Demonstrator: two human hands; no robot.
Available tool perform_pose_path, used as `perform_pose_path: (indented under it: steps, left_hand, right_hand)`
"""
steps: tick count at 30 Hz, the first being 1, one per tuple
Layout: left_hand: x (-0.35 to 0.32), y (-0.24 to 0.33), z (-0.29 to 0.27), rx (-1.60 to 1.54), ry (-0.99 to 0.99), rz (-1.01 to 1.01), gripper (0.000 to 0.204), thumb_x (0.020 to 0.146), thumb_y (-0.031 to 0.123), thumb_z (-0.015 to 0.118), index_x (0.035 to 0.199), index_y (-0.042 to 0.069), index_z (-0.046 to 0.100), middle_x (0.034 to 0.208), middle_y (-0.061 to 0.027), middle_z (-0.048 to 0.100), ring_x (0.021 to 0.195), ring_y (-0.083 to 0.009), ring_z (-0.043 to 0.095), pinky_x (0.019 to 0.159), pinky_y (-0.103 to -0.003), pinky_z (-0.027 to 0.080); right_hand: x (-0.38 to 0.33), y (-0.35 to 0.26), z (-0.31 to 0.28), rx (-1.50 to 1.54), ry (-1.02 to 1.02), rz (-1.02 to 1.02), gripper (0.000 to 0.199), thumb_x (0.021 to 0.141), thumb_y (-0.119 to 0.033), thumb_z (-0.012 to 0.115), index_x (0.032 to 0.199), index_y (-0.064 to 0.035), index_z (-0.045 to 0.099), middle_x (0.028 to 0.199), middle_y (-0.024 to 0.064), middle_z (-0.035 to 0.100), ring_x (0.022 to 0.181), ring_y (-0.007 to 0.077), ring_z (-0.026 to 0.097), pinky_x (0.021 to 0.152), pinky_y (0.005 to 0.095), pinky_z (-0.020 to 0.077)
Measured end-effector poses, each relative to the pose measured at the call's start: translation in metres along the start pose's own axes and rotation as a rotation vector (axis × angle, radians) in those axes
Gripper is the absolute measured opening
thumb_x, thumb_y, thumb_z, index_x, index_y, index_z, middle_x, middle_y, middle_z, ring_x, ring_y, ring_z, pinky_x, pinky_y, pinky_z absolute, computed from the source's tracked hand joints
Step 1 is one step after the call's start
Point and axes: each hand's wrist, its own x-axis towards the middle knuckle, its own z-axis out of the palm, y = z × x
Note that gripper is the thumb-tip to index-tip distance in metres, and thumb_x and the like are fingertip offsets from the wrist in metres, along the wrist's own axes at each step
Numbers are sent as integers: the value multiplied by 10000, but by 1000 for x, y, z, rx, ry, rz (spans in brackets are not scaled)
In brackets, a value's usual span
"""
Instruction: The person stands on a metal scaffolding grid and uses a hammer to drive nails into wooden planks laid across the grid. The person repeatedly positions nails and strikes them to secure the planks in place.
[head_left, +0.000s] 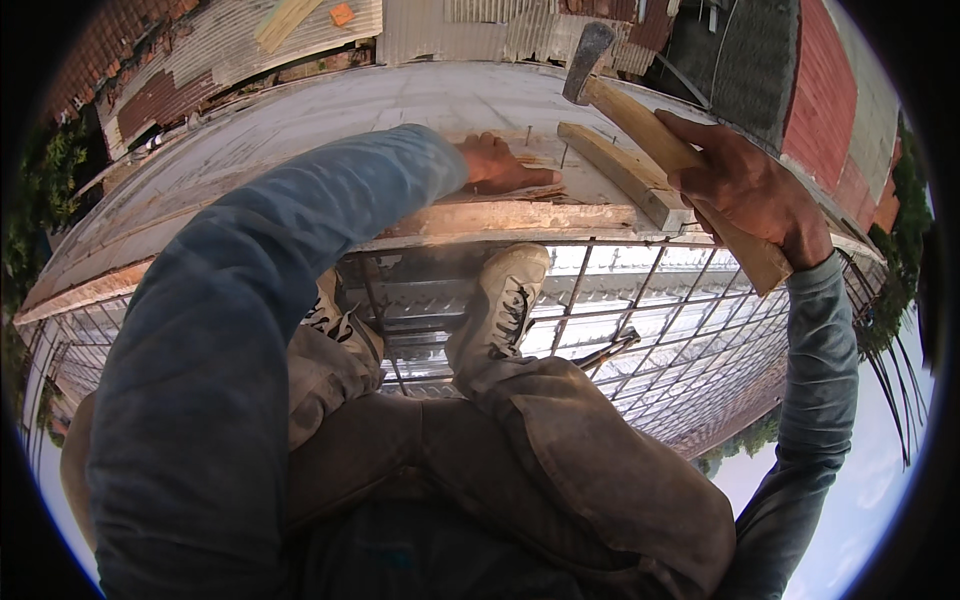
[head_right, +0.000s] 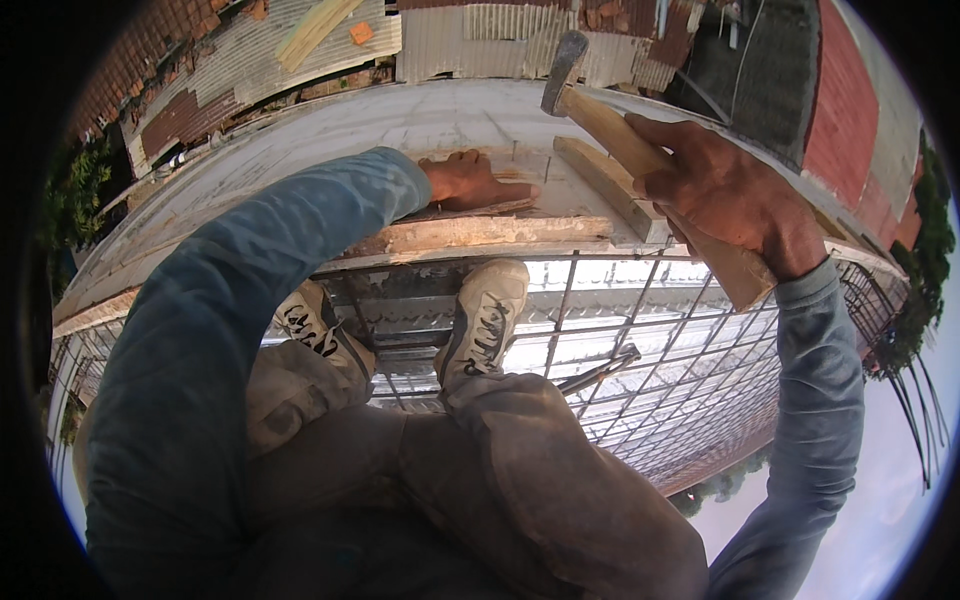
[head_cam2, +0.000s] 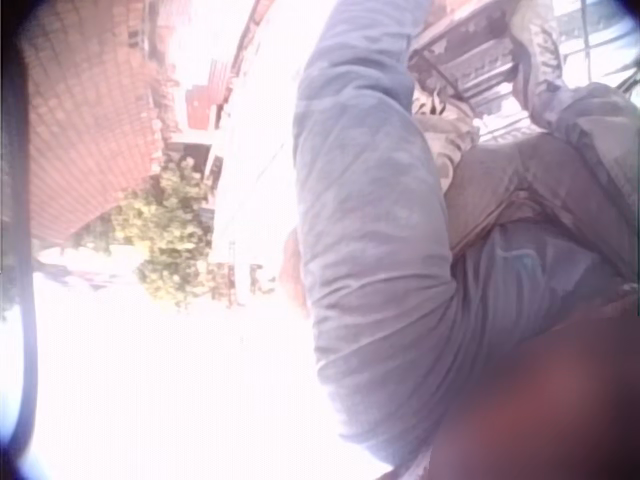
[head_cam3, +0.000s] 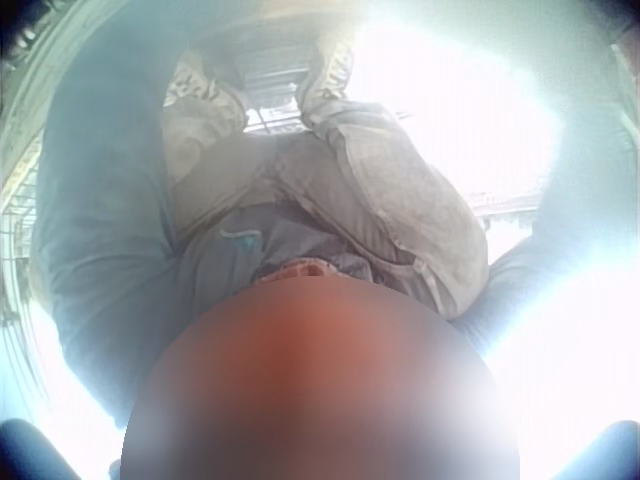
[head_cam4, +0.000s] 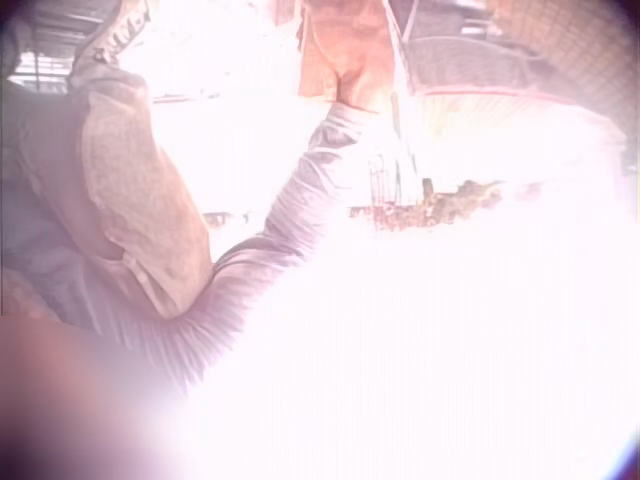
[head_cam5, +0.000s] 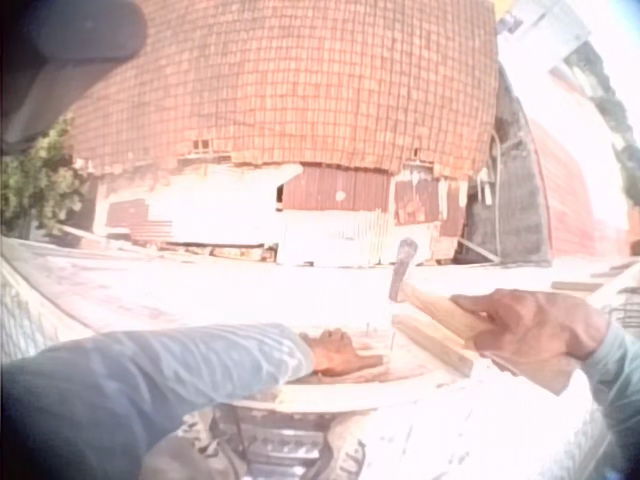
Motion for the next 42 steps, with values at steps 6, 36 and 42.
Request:
perform_pose_path:
  steps: [6,36,42]
  left_hand:
    - [-6,3,-3,-32,-18,-26,1412,797,1008,381,1633,-120,236,1716,-323,202,1617,-471,156,1284,-623,194]
    - [-1,3,1,-31,9,11,1437,786,1023,379,1615,-144,260,1700,-341,220,1606,-479,180,1293,-581,211]
    - [9,-4,6,-26,21,-21,1427,784,1019,400,1625,-125,259,1714,-335,189,1612,-484,147,1295,-589,195]
  right_hand:
    - [5,-29,1,-42,291,37,520,1060,-265,648,1555,-136,554,1294,107,700,813,165,726,672,261,626]
    - [-12,-5,37,-384,309,-247,613,1002,-219,665,1595,-215,508,1426,162,628,1130,314,706,940,429,599]
    - [-2,-17,-19,31,338,-163,633,1051,-261,643,1647,-263,431,1089,150,699,752,170,731,604,333,605]
